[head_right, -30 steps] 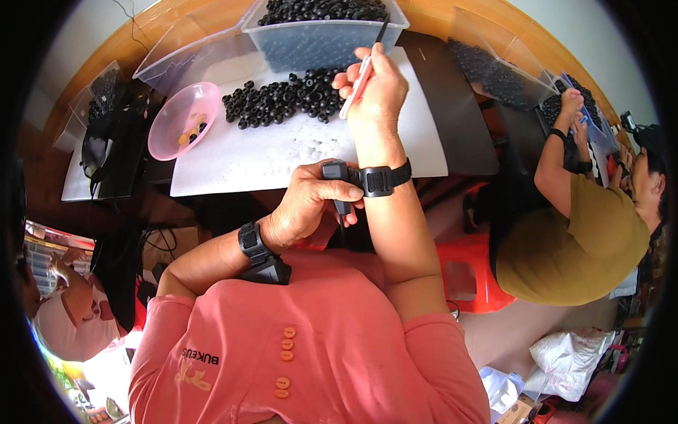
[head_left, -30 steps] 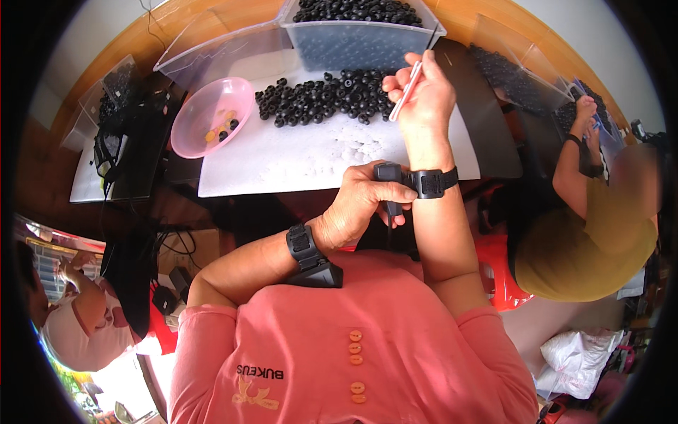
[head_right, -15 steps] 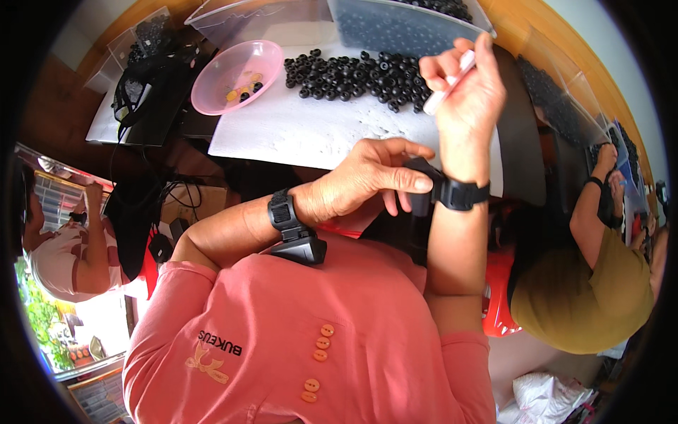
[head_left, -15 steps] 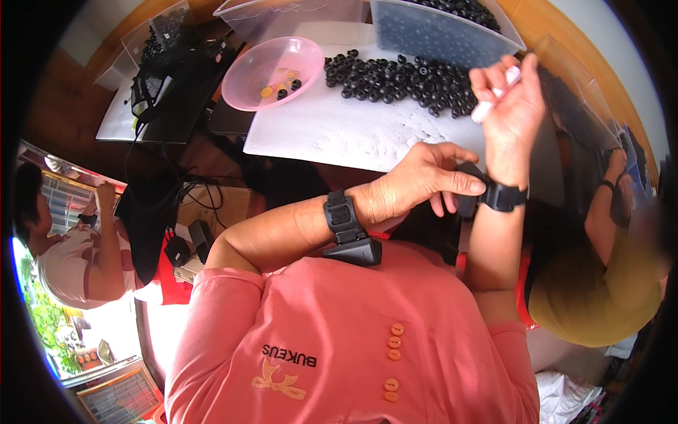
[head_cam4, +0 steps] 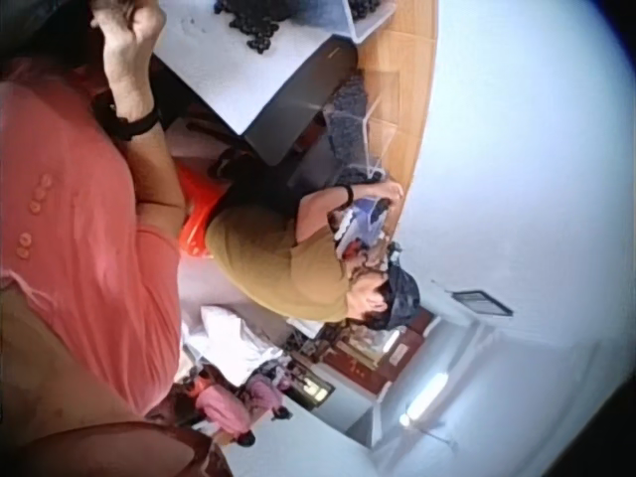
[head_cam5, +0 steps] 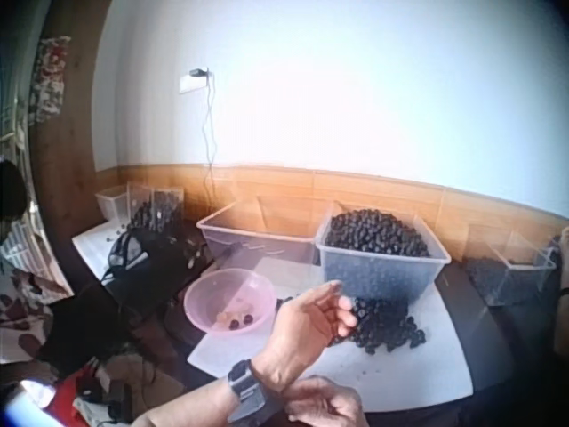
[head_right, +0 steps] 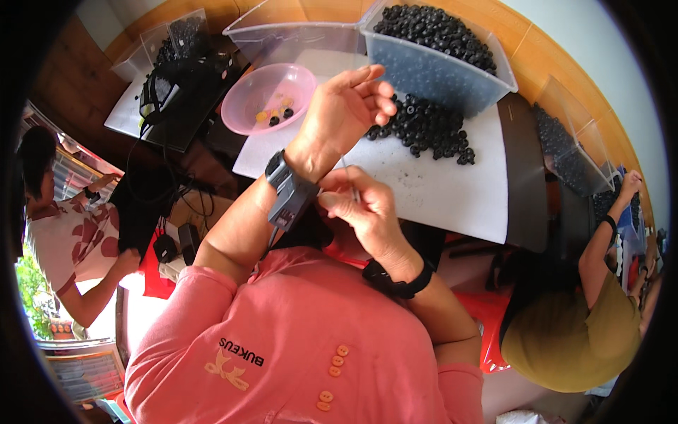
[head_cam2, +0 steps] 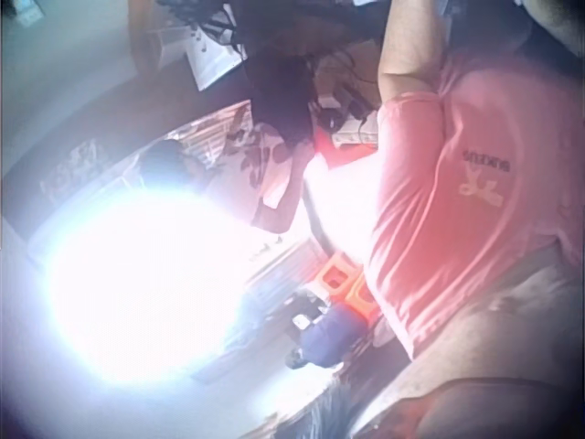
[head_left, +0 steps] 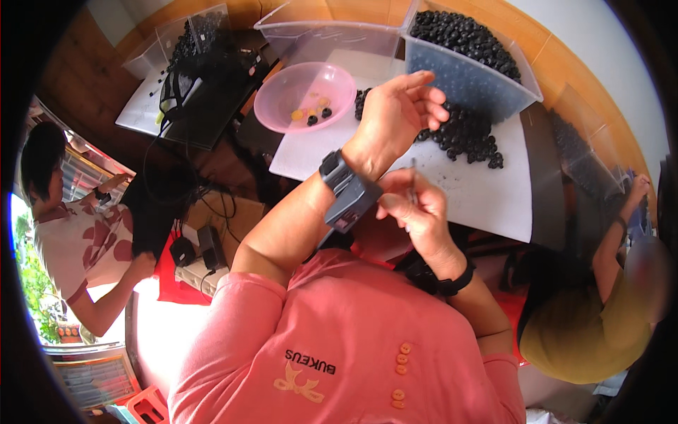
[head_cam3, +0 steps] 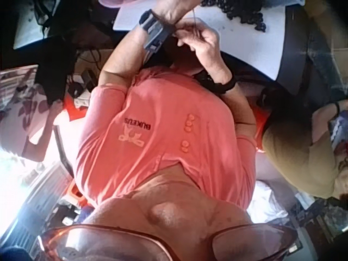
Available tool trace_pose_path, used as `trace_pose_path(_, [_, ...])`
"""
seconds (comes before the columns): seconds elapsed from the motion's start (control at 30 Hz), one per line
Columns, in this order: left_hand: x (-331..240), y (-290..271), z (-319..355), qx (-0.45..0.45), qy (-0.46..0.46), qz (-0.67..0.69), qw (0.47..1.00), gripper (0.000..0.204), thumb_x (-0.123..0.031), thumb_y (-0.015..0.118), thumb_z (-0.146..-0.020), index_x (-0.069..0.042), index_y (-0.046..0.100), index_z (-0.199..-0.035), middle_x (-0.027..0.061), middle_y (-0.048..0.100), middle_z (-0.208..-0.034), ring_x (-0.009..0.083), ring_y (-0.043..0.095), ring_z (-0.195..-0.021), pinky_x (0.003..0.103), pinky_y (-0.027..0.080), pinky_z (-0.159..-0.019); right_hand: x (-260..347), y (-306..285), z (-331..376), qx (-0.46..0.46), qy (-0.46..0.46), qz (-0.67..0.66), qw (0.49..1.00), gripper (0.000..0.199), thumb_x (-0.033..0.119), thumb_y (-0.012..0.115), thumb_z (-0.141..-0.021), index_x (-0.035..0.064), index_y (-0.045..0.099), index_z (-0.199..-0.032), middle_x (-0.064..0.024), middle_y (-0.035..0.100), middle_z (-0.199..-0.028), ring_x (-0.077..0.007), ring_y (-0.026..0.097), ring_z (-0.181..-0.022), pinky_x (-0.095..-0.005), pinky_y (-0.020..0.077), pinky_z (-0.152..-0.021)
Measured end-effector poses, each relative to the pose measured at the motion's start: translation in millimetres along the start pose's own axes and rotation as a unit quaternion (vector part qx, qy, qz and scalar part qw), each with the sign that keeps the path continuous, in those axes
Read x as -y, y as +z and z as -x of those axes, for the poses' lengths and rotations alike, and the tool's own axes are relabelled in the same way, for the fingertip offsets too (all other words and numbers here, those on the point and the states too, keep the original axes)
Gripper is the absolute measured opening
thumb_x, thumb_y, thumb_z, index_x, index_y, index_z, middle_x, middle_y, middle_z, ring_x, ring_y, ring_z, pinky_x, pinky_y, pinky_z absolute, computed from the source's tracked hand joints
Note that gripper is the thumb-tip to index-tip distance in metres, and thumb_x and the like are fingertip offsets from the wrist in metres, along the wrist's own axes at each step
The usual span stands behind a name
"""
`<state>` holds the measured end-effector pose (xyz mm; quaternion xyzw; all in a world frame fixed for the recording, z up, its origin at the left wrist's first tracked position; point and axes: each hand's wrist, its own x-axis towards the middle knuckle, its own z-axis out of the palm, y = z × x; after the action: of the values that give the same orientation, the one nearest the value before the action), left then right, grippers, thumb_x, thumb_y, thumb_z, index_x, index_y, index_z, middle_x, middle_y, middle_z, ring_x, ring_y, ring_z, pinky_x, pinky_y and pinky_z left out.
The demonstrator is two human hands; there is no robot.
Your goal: Peeling and sorting small black spherical objects using a small blade.
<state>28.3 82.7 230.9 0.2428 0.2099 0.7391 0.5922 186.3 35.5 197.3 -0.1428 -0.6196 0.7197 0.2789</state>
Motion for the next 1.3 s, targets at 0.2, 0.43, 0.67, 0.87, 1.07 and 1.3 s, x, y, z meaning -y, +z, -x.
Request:
trace_pose_path(0.2, [-15,14,22,0.001,0.080,-0.042,0.996,0.027,-0.018,0.052,-0.096,0.003,0.053,-0.112,0.0151,0.064,-0.083,0.0258,0.063,-0.066,0.034,0.048,-0.058,-19,-8,-4,0.077,0.053,-0.061,0.994,0.022,0.023,0.063,-0.094,0.0028,0.064,-0.103,-0.0035,0.065,-0.078,-0.0050,0.051,-0.057,-0.0192,0.0355,-0.050])
trace_pose_path(0.43, [6,69,69,0.129,0.047,-0.075,0.988,0.019,-0.009,0.059,-0.094,0.003,0.062,-0.107,0.0156,0.067,-0.081,0.0214,0.064,-0.064,0.029,0.051,-0.054,-66,-26,-10,0.141,0.049,-0.200,0.968,0.025,0.028,0.061,-0.091,0.0039,0.064,-0.093,-0.0064,0.060,-0.067,-0.0146,0.057,-0.058,-0.0251,0.0394,-0.049])
trace_pose_path(0.67, [26,73,88,0.243,-0.043,-0.022,0.969,0.020,0.004,0.056,-0.091,0.006,0.061,-0.111,0.0177,0.066,-0.084,0.0211,0.065,-0.068,0.028,0.052,-0.059,-40,-25,20,-0.030,0.130,-0.172,0.976,0.035,0.037,0.058,-0.092,0.0037,0.065,-0.098,-0.0018,0.065,-0.086,-0.0041,0.057,-0.056,-0.0197,0.0429,-0.049])
trace_pose_path(0.87, [36,49,91,0.223,-0.117,-0.044,0.967,0.023,0.003,0.058,-0.089,0.007,0.060,-0.111,0.0178,0.066,-0.081,0.0237,0.067,-0.065,0.030,0.052,-0.054,28,-55,43,-0.032,0.069,0.050,0.996,0.035,0.036,0.060,-0.092,0.0023,0.065,-0.099,-0.0037,0.067,-0.089,-0.0066,0.058,-0.056,-0.0199,0.0443,-0.049])
trace_pose_path(1.07, [22,-5,48,0.075,-0.076,-0.113,0.988,0.017,-0.008,0.055,-0.093,0.002,0.063,-0.104,0.0126,0.067,-0.077,0.0212,0.065,-0.058,0.029,0.048,-0.050,56,-156,10,-0.293,0.030,0.442,0.847,0.017,0.003,0.068,-0.079,0.0001,0.067,-0.096,-0.0043,0.062,-0.080,-0.0120,0.058,-0.069,-0.0254,0.0472,-0.058])
trace_pose_path(1.3, [47,-33,39,0.055,-0.107,-0.163,0.979,0.018,-0.002,0.053,-0.093,0.003,0.062,-0.107,0.0128,0.066,-0.083,0.0218,0.064,-0.065,0.029,0.050,-0.055,38,-183,-9,-0.207,0.069,0.667,0.712,0.016,0.010,0.063,-0.078,0.0136,0.063,-0.093,-0.0072,0.062,-0.093,-0.0313,0.063,-0.091,-0.0439,0.0485,-0.074])
